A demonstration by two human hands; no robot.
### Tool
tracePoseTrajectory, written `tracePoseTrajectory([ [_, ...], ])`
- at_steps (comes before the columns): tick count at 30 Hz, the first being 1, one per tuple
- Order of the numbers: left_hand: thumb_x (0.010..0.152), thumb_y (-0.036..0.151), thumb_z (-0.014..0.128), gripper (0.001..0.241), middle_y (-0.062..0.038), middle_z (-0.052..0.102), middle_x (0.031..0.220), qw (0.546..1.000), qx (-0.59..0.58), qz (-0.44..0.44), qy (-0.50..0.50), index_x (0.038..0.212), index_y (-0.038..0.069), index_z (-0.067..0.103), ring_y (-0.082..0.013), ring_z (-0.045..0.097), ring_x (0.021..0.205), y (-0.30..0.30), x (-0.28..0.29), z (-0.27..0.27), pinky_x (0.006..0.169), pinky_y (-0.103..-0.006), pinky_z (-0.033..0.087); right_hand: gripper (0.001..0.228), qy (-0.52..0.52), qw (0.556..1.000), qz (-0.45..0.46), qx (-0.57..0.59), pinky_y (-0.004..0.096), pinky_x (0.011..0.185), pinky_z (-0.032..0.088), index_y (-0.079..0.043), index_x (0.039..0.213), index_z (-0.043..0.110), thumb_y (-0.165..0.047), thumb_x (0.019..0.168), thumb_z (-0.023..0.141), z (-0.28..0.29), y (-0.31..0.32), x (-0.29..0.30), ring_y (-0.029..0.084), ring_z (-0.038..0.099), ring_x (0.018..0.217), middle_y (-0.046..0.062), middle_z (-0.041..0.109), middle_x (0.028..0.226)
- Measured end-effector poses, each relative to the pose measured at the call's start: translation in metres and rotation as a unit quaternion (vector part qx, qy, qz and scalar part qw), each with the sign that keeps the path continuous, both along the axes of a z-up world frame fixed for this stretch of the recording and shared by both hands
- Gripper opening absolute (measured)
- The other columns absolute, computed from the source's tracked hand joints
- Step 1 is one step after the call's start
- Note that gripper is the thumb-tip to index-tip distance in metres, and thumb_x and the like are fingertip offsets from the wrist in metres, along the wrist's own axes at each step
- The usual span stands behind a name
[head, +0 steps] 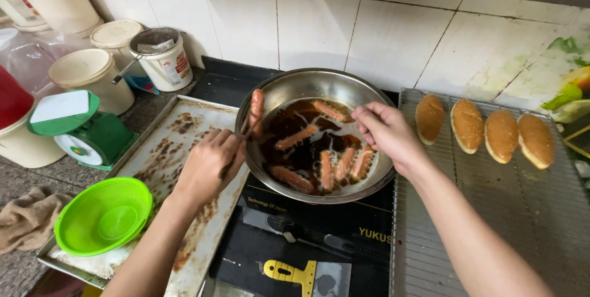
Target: Preparing hot dogs by transferring cooked sausages from a pan to buns on a wire rack using chopsticks
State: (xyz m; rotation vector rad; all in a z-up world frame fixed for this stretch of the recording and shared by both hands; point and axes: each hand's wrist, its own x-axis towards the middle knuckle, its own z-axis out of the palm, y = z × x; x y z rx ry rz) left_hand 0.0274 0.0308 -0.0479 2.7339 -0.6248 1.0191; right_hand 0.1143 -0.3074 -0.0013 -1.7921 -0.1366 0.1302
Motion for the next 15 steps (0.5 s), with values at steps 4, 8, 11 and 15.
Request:
tracePoseTrajectory([
  [4,0.107,0.014,0.050,0.026,-0.010,0.052,0.069,0.986,-0.149,-0.064,0.045,0.087,0.004,0.063,-0.0298,0.060,0.062,-0.006,-0.010,0.010,0.060,-0.0357,0.050,0.025,0.001,1.000,-0.007,0.009,0.015,0.043,0.038,-0.005,0.111,0.067,-0.027,0.105,0.055,0.001,0.001,-0.002,0.005,0.047,0.055,0.002,0.054,0.075],
  [8,0.104,0.017,0.056,0.021,-0.011,0.055,0.071,0.995,-0.088,-0.051,0.018,0.089,0.006,0.064,-0.0329,0.064,0.070,0.002,-0.003,-0.002,0.063,-0.0375,0.053,0.025,0.005,1.000,0.001,0.012,0.014,0.042,0.038,-0.006,0.111,0.067,-0.027,0.105,0.055,-0.003,0.003,0.000,0.004,0.048,0.055,0.001,0.054,0.074],
  [11,0.105,0.015,0.053,0.022,-0.011,0.054,0.070,0.994,-0.096,-0.054,0.020,0.089,0.004,0.064,-0.0324,0.063,0.068,0.000,-0.008,0.004,0.063,-0.0365,0.052,0.025,0.003,1.000,0.003,0.018,0.015,0.042,0.038,-0.006,0.110,0.067,-0.028,0.105,0.055,-0.006,0.003,0.001,0.004,0.048,0.055,0.001,0.053,0.074],
  [15,0.102,0.018,0.057,0.019,-0.012,0.055,0.073,0.993,-0.097,-0.062,0.023,0.091,0.005,0.064,-0.0368,0.064,0.072,-0.001,-0.010,0.009,0.064,-0.0402,0.053,0.025,0.004,1.000,0.003,0.016,0.015,0.041,0.038,-0.006,0.109,0.067,-0.028,0.105,0.055,-0.011,0.000,0.001,0.004,0.048,0.054,0.002,0.054,0.074],
])
